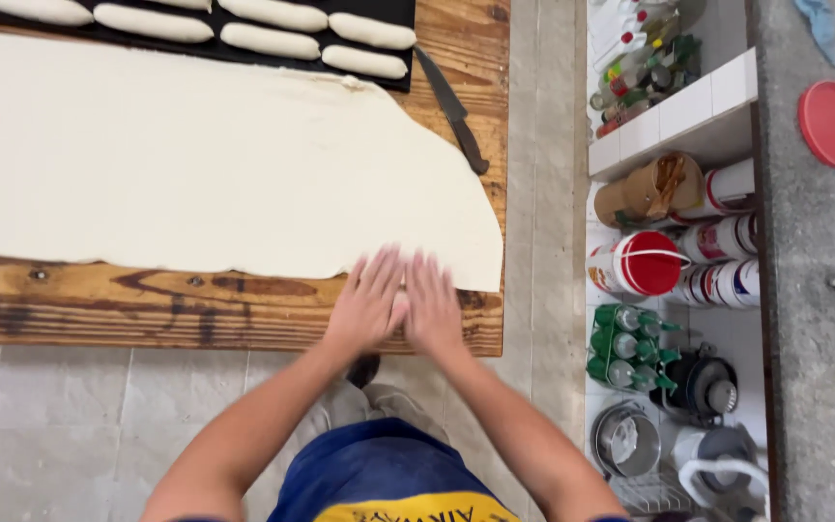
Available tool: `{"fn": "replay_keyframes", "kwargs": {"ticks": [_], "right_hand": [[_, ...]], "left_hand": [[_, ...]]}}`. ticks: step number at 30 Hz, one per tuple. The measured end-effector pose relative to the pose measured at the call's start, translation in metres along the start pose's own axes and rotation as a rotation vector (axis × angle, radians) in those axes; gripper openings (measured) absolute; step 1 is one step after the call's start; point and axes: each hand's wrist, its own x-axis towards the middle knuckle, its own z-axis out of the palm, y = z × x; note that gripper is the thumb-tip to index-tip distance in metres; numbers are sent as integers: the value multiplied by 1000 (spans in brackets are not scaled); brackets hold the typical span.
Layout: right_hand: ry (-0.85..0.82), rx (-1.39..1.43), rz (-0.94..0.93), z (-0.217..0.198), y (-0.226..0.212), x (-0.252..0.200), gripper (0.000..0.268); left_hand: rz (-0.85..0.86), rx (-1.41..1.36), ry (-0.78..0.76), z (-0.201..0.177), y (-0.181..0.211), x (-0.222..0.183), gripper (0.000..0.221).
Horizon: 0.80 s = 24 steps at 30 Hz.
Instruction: Rolling out dough into strips, cutting them into small pieces, and arranging them on a baking tray
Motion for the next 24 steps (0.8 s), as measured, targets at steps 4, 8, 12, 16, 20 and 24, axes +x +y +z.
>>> {"fn": "replay_keyframes", "kwargs": {"ticks": [4, 8, 12, 16, 20, 24], "right_hand": [[-58, 38, 81, -3, -2, 1, 58], [71, 107, -36, 1, -21, -52, 52], [60, 251, 109, -17, -14, -61, 46], [-208, 343, 130, 4, 17, -65, 45], [-348, 581, 137, -17, 36, 20, 48], [-417, 766, 258, -20, 90, 187, 51]], "left_hand": [[-30, -60, -22, 1, 4, 1, 66], [4, -58, 49, 4, 26, -66, 65], [-68, -12, -25, 16, 5, -96, 53], [-156, -290, -503, 10, -23, -77, 38], [-312, -819, -685, -39, -79, 1, 47], [-232, -827, -675, -36, -194, 119, 52]]}}
